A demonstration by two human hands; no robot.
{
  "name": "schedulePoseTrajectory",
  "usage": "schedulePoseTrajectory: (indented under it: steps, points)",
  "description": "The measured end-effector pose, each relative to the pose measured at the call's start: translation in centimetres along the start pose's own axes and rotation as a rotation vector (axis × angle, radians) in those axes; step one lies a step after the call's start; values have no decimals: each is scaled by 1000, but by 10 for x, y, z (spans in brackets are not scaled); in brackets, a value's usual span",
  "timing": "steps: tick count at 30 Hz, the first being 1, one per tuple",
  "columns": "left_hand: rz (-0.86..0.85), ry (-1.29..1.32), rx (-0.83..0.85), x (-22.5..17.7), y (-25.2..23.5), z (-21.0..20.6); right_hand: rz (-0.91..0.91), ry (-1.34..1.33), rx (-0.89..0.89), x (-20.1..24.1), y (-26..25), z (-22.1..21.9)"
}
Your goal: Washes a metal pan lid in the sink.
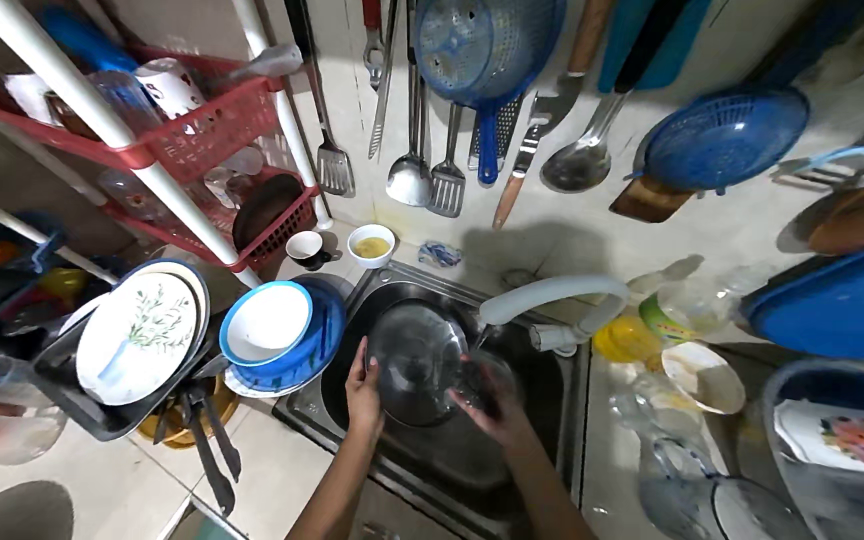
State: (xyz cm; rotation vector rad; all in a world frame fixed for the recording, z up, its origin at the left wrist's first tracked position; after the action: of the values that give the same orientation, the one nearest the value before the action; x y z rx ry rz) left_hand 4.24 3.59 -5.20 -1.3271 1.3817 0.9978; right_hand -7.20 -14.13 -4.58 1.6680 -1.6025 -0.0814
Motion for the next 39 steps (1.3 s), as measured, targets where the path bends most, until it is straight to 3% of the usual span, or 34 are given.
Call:
schedulePoseTrajectory:
  steps: [3, 7, 13, 17, 20, 24, 29, 31, 34, 39]
  points:
    - [26, 63, -43, 5, -6, 9, 107, -74, 26, 30, 2, 22]
    - [67, 168, -10, 6, -10, 15, 261, 2, -122, 61, 7, 40]
    - [224, 299, 46, 22, -11, -9, 154, 597, -325, 58, 6, 25]
    - [353, 326, 29, 33, -8, -29, 104, 742, -394, 62, 21, 7]
    - [313, 101, 103, 40, -9, -43, 242, 948, -456, 72, 33, 5]
    - [126, -500, 431, 51, -9, -64, 418, 1248, -560, 80, 59, -9]
    - [288, -888, 623, 52, 0, -92, 468, 1481, -724, 79, 91, -37]
    - [322, -933, 722, 52, 0, -97, 349, 1535, -763, 84, 100, -39]
    - [225, -773, 837, 63, -2, -96, 136, 1492, -656, 95, 101, -24]
    - [213, -778, 892, 70, -3, -87, 105, 1331, -530, 95, 92, 4]
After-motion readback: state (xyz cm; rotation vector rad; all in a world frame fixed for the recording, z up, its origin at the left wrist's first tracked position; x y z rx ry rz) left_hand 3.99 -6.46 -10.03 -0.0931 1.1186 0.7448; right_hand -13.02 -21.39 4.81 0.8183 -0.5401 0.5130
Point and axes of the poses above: each hand's wrist, its own y-axis away from the middle knuckle, its own z-axis out of the back of the hand, x = y × z, the point moved 2 cm from there along -y, towards the middle knuckle, and after that the axes turned 13 degrees about -z, right-handed, at the moved point
